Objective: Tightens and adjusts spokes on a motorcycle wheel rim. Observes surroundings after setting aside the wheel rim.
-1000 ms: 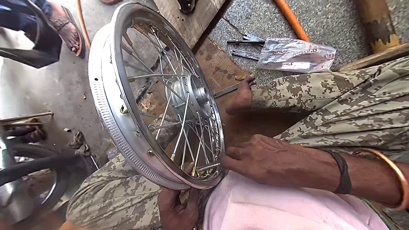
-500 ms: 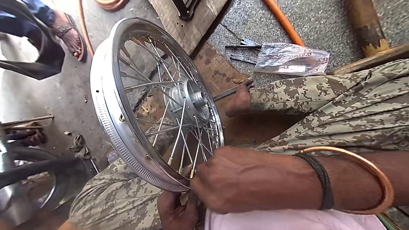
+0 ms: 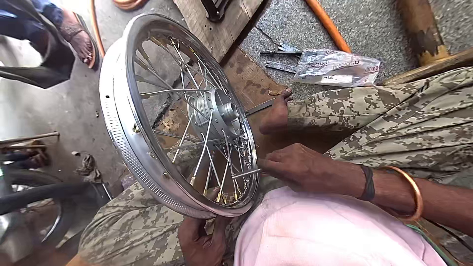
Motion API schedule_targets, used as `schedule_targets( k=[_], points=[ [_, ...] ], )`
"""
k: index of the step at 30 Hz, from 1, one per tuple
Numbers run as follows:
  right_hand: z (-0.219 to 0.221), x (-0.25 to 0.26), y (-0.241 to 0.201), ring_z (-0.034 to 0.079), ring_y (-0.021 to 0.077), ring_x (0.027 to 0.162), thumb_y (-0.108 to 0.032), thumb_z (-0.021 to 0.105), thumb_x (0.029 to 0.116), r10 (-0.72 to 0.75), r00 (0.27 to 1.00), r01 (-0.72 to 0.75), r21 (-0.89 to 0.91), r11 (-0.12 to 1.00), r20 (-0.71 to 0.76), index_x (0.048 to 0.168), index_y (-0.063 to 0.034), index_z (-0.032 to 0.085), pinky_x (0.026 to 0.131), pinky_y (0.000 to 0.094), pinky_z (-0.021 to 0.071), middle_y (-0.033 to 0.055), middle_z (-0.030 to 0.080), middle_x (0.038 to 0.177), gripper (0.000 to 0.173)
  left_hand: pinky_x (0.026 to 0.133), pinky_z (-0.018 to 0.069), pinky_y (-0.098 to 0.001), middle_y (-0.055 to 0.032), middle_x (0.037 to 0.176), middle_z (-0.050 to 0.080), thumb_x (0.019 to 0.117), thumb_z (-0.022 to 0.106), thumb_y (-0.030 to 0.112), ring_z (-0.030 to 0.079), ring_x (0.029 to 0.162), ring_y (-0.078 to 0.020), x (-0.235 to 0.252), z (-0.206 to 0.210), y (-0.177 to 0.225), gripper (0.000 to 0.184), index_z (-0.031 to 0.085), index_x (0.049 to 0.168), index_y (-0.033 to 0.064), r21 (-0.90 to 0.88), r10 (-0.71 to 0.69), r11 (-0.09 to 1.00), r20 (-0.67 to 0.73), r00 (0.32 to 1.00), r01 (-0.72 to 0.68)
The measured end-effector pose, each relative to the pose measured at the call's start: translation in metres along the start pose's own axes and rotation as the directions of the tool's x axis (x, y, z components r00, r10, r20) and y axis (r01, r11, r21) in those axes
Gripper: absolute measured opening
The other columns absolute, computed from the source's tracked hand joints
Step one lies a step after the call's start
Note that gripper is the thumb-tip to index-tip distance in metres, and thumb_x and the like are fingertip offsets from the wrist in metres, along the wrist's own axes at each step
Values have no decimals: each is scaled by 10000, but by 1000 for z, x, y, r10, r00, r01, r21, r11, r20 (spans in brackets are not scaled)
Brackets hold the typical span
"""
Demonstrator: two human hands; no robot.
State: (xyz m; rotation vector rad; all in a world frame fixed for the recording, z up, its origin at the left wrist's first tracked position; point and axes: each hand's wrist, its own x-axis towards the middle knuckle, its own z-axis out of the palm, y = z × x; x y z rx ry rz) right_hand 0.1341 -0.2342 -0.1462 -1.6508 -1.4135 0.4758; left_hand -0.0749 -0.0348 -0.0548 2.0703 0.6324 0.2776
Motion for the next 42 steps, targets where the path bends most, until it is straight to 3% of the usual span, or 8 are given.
schedule_targets(
  k=[3, 14, 18, 21, 29, 34, 37, 42],
  points=[
    [-8, 5, -10, 601, 150, 632, -131, 567, 957, -48, 997, 49, -23, 999, 57, 1034, -94, 683, 517, 300, 467, 9, 600, 745, 143, 797, 630, -231, 122, 979, 746, 870, 812, 278, 724, 885, -31, 0, 2, 3, 200, 750, 1059, 263, -11, -9, 1000, 2, 1000, 9],
    [-11, -11, -18, 580, 136, 626, -159, 542, 968, -8, 995, 11, -28, 1000, 103, 968, -121, 655, 509, 286, 449, -11, 560, 725, 119, 824, 626, -236, 127, 1025, 748, 821, 840, 327, 722, 935, -35, -8, 4, -6, 272, 732, 1068, 293, 28, -48, 999, 37, 998, 47],
    [-6, -14, -19, 595, 146, 639, -158, 532, 970, 16, 995, -12, -43, 999, 96, 948, -123, 650, 519, 293, 462, -6, 577, 733, 125, 842, 618, -228, 97, 974, 737, 822, 833, 331, 706, 942, -8, -12, 9, -7, 258, 705, 1011, 211, 150, -53, 988, 90, 994, 39],
    [1, -11, -19, 627, 148, 698, -168, 528, 997, 24, 997, -22, -28, 999, 72, 972, -122, 663, 565, 292, 499, 2, 609, 775, 145, 832, 630, -274, 36, 1011, 756, 842, 817, 301, 724, 942, -68, -9, 10, -8, 244, 724, 1030, 175, 142, -48, 989, 96, 994, 34],
    [-3, -2, -6, 648, 122, 781, -185, 531, 1043, -8, 997, -2, 124, 992, 80, 1076, -108, 697, 670, 272, 537, 8, 650, 852, 186, 831, 644, -316, 28, 1027, 762, 872, 806, 292, 739, 941, -118, 18, 11, -10, 229, 736, 1069, 198, 35, 7, 999, 136, 991, -12],
    [-12, 10, -6, 634, 122, 769, -126, 580, 970, -16, 999, 14, 51, 999, 35, 1027, -118, 727, 661, 285, 529, -4, 644, 841, 158, 813, 650, -320, 18, 981, 766, 858, 819, 254, 745, 905, -129, 32, 11, -10, 227, 737, 1054, 176, -29, 67, 998, 156, 986, -64],
    [22, -9, -4, 673, 137, 881, -177, 539, 1048, 72, 996, -80, 175, 981, 54, 1177, -110, 704, 774, 300, 565, 32, 687, 958, 220, 817, 651, -317, 34, 969, 762, 862, 824, 267, 741, 901, -115, 34, 11, -9, 215, 736, 1042, 188, -25, 79, 997, 162, 984, -76],
    [33, -4, -11, 654, 184, 965, -86, 580, 968, 106, 994, -106, 37, 994, 0, 1136, -113, 703, 836, 333, 559, 48, 661, 996, 210, 792, 654, -311, 24, 964, 765, 855, 826, 234, 747, 877, -123, 31, 14, -9, 213, 737, 1043, 185, -55, 79, 996, 147, 986, -71]
  ],
)
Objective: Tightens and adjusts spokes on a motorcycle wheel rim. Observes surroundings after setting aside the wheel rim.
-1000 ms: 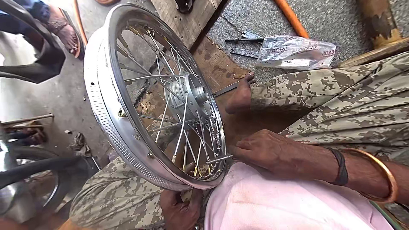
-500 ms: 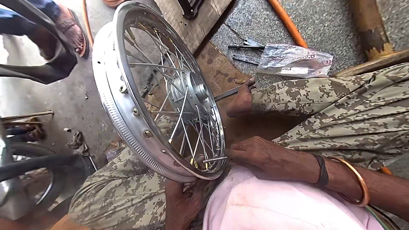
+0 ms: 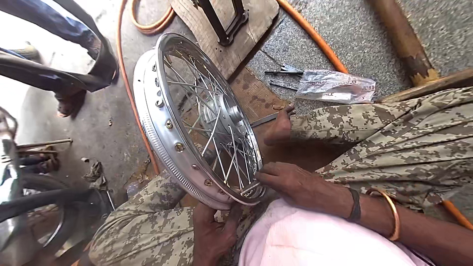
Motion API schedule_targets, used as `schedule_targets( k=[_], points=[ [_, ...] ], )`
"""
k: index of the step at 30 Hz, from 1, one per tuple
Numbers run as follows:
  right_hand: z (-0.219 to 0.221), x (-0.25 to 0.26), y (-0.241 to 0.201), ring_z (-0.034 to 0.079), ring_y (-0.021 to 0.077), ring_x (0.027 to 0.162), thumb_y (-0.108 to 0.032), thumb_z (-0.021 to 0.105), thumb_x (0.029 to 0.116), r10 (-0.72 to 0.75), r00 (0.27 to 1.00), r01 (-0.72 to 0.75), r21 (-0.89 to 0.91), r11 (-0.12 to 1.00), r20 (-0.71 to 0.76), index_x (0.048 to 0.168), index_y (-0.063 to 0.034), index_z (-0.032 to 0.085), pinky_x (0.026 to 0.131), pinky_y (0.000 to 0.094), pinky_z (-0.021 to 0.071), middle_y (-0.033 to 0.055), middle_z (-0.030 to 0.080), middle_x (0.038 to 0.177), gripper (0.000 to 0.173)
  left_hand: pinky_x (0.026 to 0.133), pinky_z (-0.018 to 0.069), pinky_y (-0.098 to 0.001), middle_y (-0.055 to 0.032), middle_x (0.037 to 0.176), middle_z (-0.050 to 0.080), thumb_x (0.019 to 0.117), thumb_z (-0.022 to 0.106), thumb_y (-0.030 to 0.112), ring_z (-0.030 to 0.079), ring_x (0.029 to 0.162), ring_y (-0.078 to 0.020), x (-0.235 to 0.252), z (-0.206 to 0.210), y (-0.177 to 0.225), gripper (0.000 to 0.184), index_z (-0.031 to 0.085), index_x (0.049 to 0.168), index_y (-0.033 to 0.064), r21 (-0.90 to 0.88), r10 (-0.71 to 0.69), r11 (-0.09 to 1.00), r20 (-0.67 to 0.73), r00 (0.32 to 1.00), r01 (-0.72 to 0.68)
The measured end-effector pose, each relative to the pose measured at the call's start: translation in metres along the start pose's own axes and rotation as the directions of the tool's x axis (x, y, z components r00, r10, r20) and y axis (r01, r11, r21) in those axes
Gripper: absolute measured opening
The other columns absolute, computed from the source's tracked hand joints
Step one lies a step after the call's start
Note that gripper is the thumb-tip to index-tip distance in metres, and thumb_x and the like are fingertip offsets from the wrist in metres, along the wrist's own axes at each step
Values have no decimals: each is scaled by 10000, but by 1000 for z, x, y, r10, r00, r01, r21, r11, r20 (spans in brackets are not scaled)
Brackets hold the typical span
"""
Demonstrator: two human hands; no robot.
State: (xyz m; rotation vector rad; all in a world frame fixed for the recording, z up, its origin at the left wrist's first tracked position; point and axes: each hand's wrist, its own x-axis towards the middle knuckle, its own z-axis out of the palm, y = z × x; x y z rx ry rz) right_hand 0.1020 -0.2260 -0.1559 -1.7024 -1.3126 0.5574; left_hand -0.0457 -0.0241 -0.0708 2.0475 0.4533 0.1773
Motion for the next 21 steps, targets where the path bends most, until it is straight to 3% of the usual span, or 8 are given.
schedule_targets(
  k=[3, 7, 11, 13, 16, 19, 21],
  points=[
    [9, 10, 2, 661, 222, 980, -88, 608, 970, 43, 993, -35, -74, 997, 112, 1057, -121, 681, 783, 373, 561, 68, 666, 1051, 118, 791, 658, -320, 2, 978, 770, 862, 817, 218, 753, 881, -142, 4, 0, 0, 213, 751, 1056, 157, -12, 8, 1000, 22, 1000, -7],
    [8, 13, 5, 672, 215, 983, -81, 590, 978, 63, 997, -52, -211, 976, 45, 1080, -117, 684, 763, 346, 576, 72, 673, 1078, 143, 775, 663, -320, -8, 961, 765, 878, 793, 187, 753, 860, -142, 5, 3, 2, 198, 739, 1055, 114, -11, 20, 1000, 21, 1000, -20],
    [13, 16, 2, 684, 226, 902, -48, 600, 950, 49, 996, -26, -282, 959, 75, 1111, -114, 656, 708, 360, 572, 69, 678, 998, 183, 795, 662, -333, -48, 1024, 769, 903, 780, 193, 755, 914, -172, 6, 5, -1, 205, 731, 1070, 85, -55, 28, 998, 47, 999, -26],
    [13, 18, 3, 673, 238, 904, -49, 615, 916, -8, 994, 37, -257, 966, 110, 1166, -119, 624, 749, 382, 554, 59, 675, 959, 260, 805, 663, -330, -60, 1039, 769, 903, 778, 200, 757, 921, -173, 7, 5, -2, 228, 733, 1079, 63, -57, 31, 998, 57, 998, -28],
    [12, 16, 4, 654, 231, 883, -109, 619, 899, -51, 998, 62, -317, 946, 42, 1128, -130, 627, 716, 367, 531, 47, 662, 939, 231, 797, 666, -327, -64, 1048, 766, 916, 768, 200, 757, 911, -168, 8, 5, -2, 229, 731, 1078, 42, -57, 30, 998, 68, 997, -27],
    [14, 15, 2, 665, 229, 827, -78, 617, 888, 7, 999, 6, -343, 939, 35, 1140, -119, 621, 645, 354, 540, 63, 653, 936, 255, 770, 669, -321, -58, 1019, 767, 919, 765, 198, 759, 874, -163, 11, 6, 0, 227, 724, 1076, 40, -69, 28, 997, 54, 998, -25],
    [14, 16, 2, 660, 219, 772, -51, 607, 910, 106, 993, -88, -267, 960, 56, 1181, -120, 618, 601, 357, 550, 70, 630, 942, 280, 755, 666, -302, -22, 974, 764, 923, 755, 220, 754, 849, -131, 12, 6, 1, 214, 720, 1059, 59, -46, 30, 999, 50, 998, -28]
  ],
)
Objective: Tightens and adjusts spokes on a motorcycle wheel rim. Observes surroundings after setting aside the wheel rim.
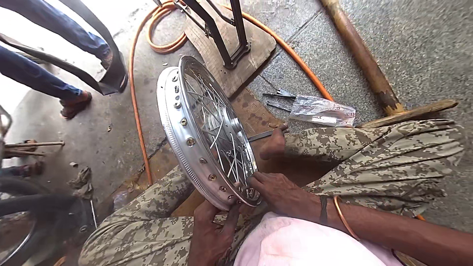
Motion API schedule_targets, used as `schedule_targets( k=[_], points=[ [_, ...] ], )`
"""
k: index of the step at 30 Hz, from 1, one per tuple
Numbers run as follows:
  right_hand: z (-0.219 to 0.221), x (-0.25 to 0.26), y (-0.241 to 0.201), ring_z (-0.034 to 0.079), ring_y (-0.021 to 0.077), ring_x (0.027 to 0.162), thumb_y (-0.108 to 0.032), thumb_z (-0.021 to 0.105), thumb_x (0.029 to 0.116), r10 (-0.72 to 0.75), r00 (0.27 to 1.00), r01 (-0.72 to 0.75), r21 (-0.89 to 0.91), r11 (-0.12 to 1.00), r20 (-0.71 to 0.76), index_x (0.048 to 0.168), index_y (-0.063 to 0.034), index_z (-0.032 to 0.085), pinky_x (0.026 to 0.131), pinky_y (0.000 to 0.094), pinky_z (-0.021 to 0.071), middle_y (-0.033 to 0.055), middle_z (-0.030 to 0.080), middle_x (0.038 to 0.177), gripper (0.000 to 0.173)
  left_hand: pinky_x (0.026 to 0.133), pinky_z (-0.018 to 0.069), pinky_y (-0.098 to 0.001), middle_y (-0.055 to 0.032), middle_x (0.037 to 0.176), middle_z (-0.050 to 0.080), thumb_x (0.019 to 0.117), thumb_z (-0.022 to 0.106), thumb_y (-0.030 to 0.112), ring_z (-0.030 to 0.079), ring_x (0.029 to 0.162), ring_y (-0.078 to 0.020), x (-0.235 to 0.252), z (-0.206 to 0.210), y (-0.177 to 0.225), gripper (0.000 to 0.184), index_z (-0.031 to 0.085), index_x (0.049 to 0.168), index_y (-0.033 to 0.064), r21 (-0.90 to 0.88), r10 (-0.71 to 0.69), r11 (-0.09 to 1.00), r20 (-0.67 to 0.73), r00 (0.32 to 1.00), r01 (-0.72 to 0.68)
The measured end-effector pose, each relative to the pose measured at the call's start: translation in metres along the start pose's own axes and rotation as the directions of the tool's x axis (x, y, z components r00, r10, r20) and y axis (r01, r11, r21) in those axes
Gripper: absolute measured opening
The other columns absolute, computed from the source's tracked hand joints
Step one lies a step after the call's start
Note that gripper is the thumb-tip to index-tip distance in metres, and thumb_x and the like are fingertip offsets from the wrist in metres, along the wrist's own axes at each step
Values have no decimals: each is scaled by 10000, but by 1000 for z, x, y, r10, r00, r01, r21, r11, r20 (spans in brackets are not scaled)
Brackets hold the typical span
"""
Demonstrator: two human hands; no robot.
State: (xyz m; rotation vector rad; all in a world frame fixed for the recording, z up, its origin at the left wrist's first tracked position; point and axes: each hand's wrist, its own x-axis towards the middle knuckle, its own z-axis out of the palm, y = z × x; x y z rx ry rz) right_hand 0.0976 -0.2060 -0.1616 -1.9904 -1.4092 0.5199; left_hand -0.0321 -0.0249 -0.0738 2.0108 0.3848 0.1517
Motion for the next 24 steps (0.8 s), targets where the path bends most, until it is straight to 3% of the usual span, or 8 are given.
schedule_targets(
  k=[2, 4, 10, 13, 16, 18, 20, 24],
  points=[
    [-3, 2, 0, 669, 223, 755, -44, 611, 914, 79, 995, -82, 62, 995, 59, 1251, -123, 600, 579, 377, 548, 77, 640, 995, 346, 745, 663, -297, -9, 942, 760, 927, 756, 244, 747, 833, -116, 0, 0, -1, 210, 726, 1035, 66, 11, 4, 1000, 5, 1000, -4],
    [-2, 1, 1, 673, 214, 746, -48, 602, 924, 62, 998, -62, 62, 996, 0, 1211, -108, 611, 588, 367, 554, 71, 652, 963, 293, 751, 663, -299, -12, 933, 760, 925, 751, 234, 748, 832, -115, -1, 1, -2, 207, 728, 1029, 56, 15, 7, 1000, 12, 1000, -8],
    [-36, -3, 11, 631, 176, 779, -96, 552, 970, -154, 974, 149, -39, 988, -168, 1130, -102, 693, 657, 316, 521, 30, 637, 869, 213, 754, 664, -298, -16, 938, 764, 929, 741, 201, 752, 831, -116, -1, 1, -2, 190, 727, 1037, 46, -9, 7, 1000, 4, 1000, -7],
    [-77, 13, 4, 624, 189, 752, -101, 591, 965, -267, 963, 258, -156, 954, -38, 1075, -115, 698, 617, 327, 499, 32, 633, 847, 154, 758, 666, -310, -35, 967, 764, 921, 750, 194, 755, 843, -138, 0, 3, -2, 208, 725, 1056, 37, -20, 4, 1000, 3, 1000, -4],
    [-111, 34, -18, 601, 197, 637, -90, 615, 949, -286, 948, 310, -189, 932, 142, 976, -105, 670, 522, 345, 473, 34, 599, 761, 63, 761, 666, -303, -28, 940, 768, 910, 754, 173, 756, 836, -128, 0, 2, -1, 184, 732, 1032, 37, -12, 7, 1000, 2, 1000, -7],
    [-137, 52, -38, 558, 182, 553, -93, 610, 974, -306, 931, 338, -154, 928, 199, 874, -102, 650, 466, 345, 420, 21, 555, 666, 109, 753, 665, -298, -6, 907, 765, 899, 768, 176, 753, 819, -112, 0, 2, -2, 171, 721, 1013, 58, -14, 8, 1000, -1, 1000, -8],
    [-163, 70, -59, 539, 168, 557, -116, 634, 985, -298, 917, 346, -161, 924, 265, 837, -111, 632, 481, 336, 400, 9, 538, 660, 148, 750, 664, -293, 11, 894, 763, 889, 778, 185, 751, 817, -99, 0, 3, -2, 183, 707, 1015, 73, -14, 5, 1000, 6, 1000, -5],
    [-166, 72, -56, 556, 176, 584, -141, 632, 974, -260, 941, 300, -181, 937, 215, 814, -122, 638, 511, 348, 416, 5, 545, 659, 161, 748, 660, -275, 17, 885, 766, 884, 776, 177, 748, 812, -74, -2, 2, -2, 166, 715, 990, 65, 14, 6, 1000, -5, 1000, -6]
  ],
)
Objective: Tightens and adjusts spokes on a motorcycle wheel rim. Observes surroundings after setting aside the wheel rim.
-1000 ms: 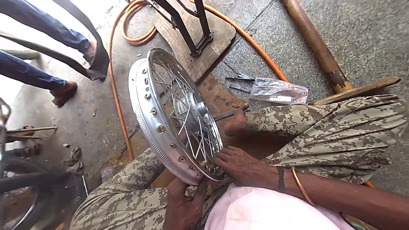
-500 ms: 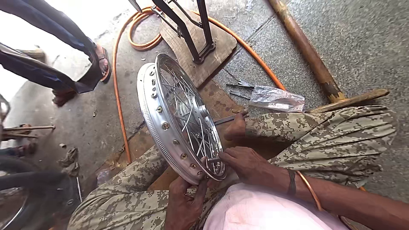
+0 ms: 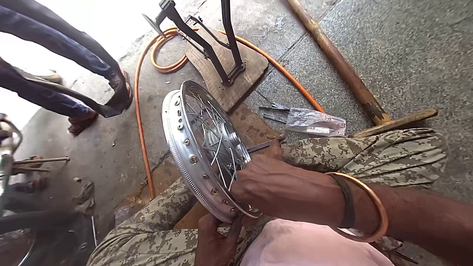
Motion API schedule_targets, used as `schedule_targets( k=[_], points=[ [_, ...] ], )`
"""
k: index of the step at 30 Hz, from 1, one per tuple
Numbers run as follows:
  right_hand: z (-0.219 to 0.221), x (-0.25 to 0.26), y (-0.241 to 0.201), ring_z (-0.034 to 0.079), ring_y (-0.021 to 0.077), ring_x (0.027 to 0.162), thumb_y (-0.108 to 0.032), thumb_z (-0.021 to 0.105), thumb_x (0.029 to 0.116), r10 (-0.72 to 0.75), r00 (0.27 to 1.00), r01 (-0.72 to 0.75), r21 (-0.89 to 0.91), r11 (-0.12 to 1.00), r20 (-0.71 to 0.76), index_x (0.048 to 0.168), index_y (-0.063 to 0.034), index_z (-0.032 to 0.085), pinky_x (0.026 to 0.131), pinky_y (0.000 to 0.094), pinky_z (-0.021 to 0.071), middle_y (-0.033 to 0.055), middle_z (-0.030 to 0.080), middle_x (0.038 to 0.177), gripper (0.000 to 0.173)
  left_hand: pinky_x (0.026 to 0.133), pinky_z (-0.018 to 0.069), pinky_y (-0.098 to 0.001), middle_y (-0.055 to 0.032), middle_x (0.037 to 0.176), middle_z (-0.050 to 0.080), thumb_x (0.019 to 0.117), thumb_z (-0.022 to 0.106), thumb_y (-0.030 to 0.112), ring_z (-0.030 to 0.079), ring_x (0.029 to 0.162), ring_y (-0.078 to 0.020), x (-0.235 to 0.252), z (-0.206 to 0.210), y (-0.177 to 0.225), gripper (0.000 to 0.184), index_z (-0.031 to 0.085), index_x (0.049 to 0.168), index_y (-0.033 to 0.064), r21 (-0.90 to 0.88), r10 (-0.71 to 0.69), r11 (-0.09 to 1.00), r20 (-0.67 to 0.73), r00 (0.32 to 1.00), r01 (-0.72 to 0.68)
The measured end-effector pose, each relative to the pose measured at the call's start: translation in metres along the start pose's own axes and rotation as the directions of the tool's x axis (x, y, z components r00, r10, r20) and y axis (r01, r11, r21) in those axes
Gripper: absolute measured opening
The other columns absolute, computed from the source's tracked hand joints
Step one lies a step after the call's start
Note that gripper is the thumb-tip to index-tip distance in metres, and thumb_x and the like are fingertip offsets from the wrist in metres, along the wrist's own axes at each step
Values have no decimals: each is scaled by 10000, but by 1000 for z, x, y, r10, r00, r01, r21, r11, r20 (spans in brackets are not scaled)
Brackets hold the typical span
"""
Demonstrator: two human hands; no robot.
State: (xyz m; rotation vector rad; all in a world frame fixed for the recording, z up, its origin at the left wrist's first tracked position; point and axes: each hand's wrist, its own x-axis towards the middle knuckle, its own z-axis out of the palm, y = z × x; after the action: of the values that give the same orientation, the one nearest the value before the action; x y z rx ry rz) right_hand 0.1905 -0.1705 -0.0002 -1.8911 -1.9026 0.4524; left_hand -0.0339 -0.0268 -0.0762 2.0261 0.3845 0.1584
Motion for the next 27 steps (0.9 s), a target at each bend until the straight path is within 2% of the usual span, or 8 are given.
schedule_targets(
  k=[4, 9, 13, 16, 20, 23, 25, 27],
  points=[
    [95, -56, 22, 656, 237, 744, -255, 542, 1024, 156, 983, -141, 144, 979, -97, 974, -133, 654, 626, 411, 547, 46, 631, 807, 173, 735, 659, -276, -5, 915, 762, 884, 784, 159, 743, 817, -74, 2, -1, 3, 193, 712, 1021, 43, 0, 6, 1000, -13, 1000, -6],
    [188, -71, 8, 687, 268, 866, -163, 465, 1069, 357, 895, -200, 474, 857, -268, 1125, -56, 648, 774, 401, 591, 136, 657, 946, 219, 765, 658, -285, -22, 973, 761, 918, 754, 131, 743, 856, -88, 4, 3, 5, 192, 700, 1071, 28, -52, 6, 999, 13, 1000, -5],
    [182, -65, 21, 679, 235, 815, -255, 445, 1089, 391, 859, -248, 399, 883, -331, 1121, -79, 665, 734, 369, 589, 99, 650, 897, 283, 824, 647, -288, -58, 999, 750, 932, 753, 157, 737, 904, -87, 6, 2, 9, 231, 701, 1085, -7, -40, 19, 999, 55, 998, -17],
    [152, -61, 37, 659, 220, 721, -350, 423, 1083, 222, 902, -174, 161, 972, -371, 1015, -119, 671, 615, 374, 555, 56, 632, 797, 346, 846, 640, -288, -76, 1014, 748, 924, 759, 147, 735, 929, -89, 8, 2, 10, 248, 695, 1098, -19, -22, 26, 999, 50, 998, -25],
    [60, -32, 34, 653, 260, 646, -270, 576, 966, -37, 993, 21, -140, 990, -111, 870, -119, 642, 537, 414, 541, 60, 612, 716, 190, 811, 637, -263, -43, 943, 760, 925, 755, 172, 738, 873, -57, 8, 4, 12, 242, 690, 1075, -7, -7, 22, 1000, 41, 999, -22],
    [9, 1, 5, 626, 365, 623, -128, 606, 958, 52, 962, -34, -74, 997, 268, 832, -31, 614, 572, 525, 486, 151, 588, 672, 159, 824, 627, -256, -65, 925, 760, 919, 750, 142, 740, 865, -62, 13, 2, 25, 230, 689, 1053, -35, -19, -33, 999, 99, 995, 35],
    [9, 1, -1, 628, 373, 615, -135, 599, 964, 81, 958, -63, -75, 995, 275, 825, -23, 618, 552, 525, 479, 159, 583, 662, 180, 863, 596, -263, -127, 951, 755, 910, 725, 105, 738, 890, -94, 17, -2, 43, 261, 697, 1072, -97, 7, -97, 995, 112, 989, 97],
    [38, -24, 4, 666, 352, 638, -221, 590, 991, 128, 986, -120, -80, 990, 109, 875, -49, 662, 540, 506, 531, 143, 624, 698, 219, 872, 617, -320, -152, 976, 754, 964, 701, 172, 749, 915, -143, 10, -3, 26, 286, 690, 1091, -84, 2, -55, 999, 91, 994, 55]
  ],
)
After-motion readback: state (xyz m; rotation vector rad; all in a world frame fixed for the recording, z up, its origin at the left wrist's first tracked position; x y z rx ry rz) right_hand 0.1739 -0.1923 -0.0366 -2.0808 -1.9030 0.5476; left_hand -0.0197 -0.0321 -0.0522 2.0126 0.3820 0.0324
